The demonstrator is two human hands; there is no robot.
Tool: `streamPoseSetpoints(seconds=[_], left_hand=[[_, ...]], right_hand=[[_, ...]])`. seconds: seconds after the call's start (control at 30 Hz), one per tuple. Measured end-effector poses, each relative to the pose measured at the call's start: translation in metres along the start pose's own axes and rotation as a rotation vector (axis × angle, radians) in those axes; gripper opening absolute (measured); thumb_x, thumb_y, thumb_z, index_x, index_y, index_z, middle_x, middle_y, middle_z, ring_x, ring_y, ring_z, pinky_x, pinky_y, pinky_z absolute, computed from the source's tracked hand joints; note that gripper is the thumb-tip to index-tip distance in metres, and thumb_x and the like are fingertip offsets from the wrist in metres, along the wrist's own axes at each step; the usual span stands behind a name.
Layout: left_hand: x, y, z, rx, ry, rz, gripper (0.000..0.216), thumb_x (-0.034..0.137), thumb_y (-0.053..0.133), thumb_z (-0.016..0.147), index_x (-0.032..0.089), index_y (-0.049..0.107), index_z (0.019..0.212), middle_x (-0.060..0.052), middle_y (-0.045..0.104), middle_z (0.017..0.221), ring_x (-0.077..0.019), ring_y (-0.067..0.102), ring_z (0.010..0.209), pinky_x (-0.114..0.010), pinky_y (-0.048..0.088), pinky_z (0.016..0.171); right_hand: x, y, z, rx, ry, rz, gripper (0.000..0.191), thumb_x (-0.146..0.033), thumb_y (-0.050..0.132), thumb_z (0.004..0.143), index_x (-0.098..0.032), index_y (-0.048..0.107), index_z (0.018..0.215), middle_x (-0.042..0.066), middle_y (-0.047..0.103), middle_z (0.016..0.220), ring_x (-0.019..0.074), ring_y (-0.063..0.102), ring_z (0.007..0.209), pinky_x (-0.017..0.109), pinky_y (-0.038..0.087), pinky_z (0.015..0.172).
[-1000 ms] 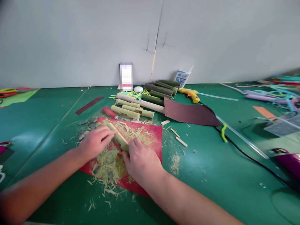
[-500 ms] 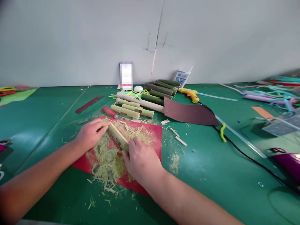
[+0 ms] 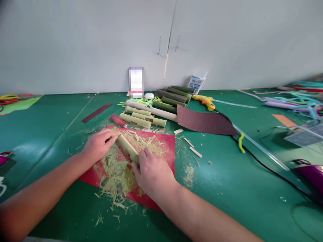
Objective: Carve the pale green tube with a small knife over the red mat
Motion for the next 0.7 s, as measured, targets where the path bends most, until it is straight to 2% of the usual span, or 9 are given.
streamPoseSetpoints(seconds=[0.07, 0.17, 0.3, 0.43, 0.6, 0.7], left_hand=[[0.001, 0.001, 0.000, -0.007, 0.012, -0.006, 0.022, 0.022, 0.046, 0.089, 0.017, 0.064, 0.100, -0.006, 0.064, 0.089, -0.0157, 0.060, 0.082, -0.029, 0.049, 0.074], [0.007, 0.011, -0.001, -0.118, 0.057, -0.061, 0.023, 0.022, 0.045, 0.090, 0.018, 0.063, 0.104, -0.005, 0.064, 0.088, -0.0139, 0.060, 0.078, -0.027, 0.049, 0.072], [0.001, 0.001, -0.001, -0.013, -0.009, -0.006, 0.021, 0.022, 0.047, 0.089, 0.015, 0.064, 0.097, -0.006, 0.064, 0.087, -0.0161, 0.060, 0.081, -0.030, 0.049, 0.074], [0.011, 0.015, -0.005, -0.143, 0.047, -0.069, 0.024, 0.022, 0.044, 0.090, 0.019, 0.061, 0.106, -0.004, 0.064, 0.087, -0.0139, 0.060, 0.077, -0.026, 0.048, 0.068], [0.003, 0.003, -0.003, -0.031, -0.025, -0.016, 0.021, 0.021, 0.046, 0.089, 0.016, 0.064, 0.099, -0.006, 0.064, 0.088, -0.0162, 0.060, 0.082, -0.030, 0.048, 0.075], [0.016, 0.017, -0.005, -0.157, 0.045, -0.067, 0.024, 0.021, 0.044, 0.090, 0.019, 0.061, 0.106, -0.004, 0.063, 0.086, -0.0147, 0.060, 0.078, -0.027, 0.048, 0.068]], right_hand=[[0.000, 0.000, 0.000, -0.004, 0.001, 0.002, 0.016, -0.032, 0.045, 0.086, -0.018, 0.050, 0.080, 0.003, 0.053, 0.081, 0.0156, 0.052, 0.065, 0.028, 0.031, 0.052], [0.000, 0.001, 0.000, -0.006, -0.005, 0.004, 0.015, -0.031, 0.046, 0.085, -0.018, 0.050, 0.080, 0.003, 0.053, 0.080, 0.0154, 0.052, 0.064, 0.028, 0.031, 0.052], [0.001, 0.002, 0.000, -0.002, 0.010, 0.012, 0.018, -0.033, 0.045, 0.086, -0.018, 0.050, 0.080, 0.003, 0.053, 0.080, 0.0155, 0.052, 0.064, 0.028, 0.031, 0.052], [0.000, 0.003, -0.001, -0.001, -0.009, 0.001, 0.016, -0.031, 0.045, 0.086, -0.017, 0.051, 0.080, 0.003, 0.053, 0.079, 0.0155, 0.053, 0.064, 0.028, 0.031, 0.052], [0.002, 0.002, 0.001, -0.006, 0.007, 0.014, 0.018, -0.033, 0.046, 0.086, -0.017, 0.052, 0.080, 0.003, 0.054, 0.080, 0.0156, 0.053, 0.065, 0.028, 0.032, 0.052], [0.001, 0.002, 0.001, -0.017, -0.001, 0.006, 0.015, -0.030, 0.046, 0.085, -0.017, 0.052, 0.081, 0.004, 0.054, 0.080, 0.0156, 0.053, 0.065, 0.028, 0.033, 0.052]])
Point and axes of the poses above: each hand's wrist, its own z-axis towards the middle knuckle, its own y-axis out of the palm, x = y × z, the point moved 10 cm from there along z, towards the middle knuckle
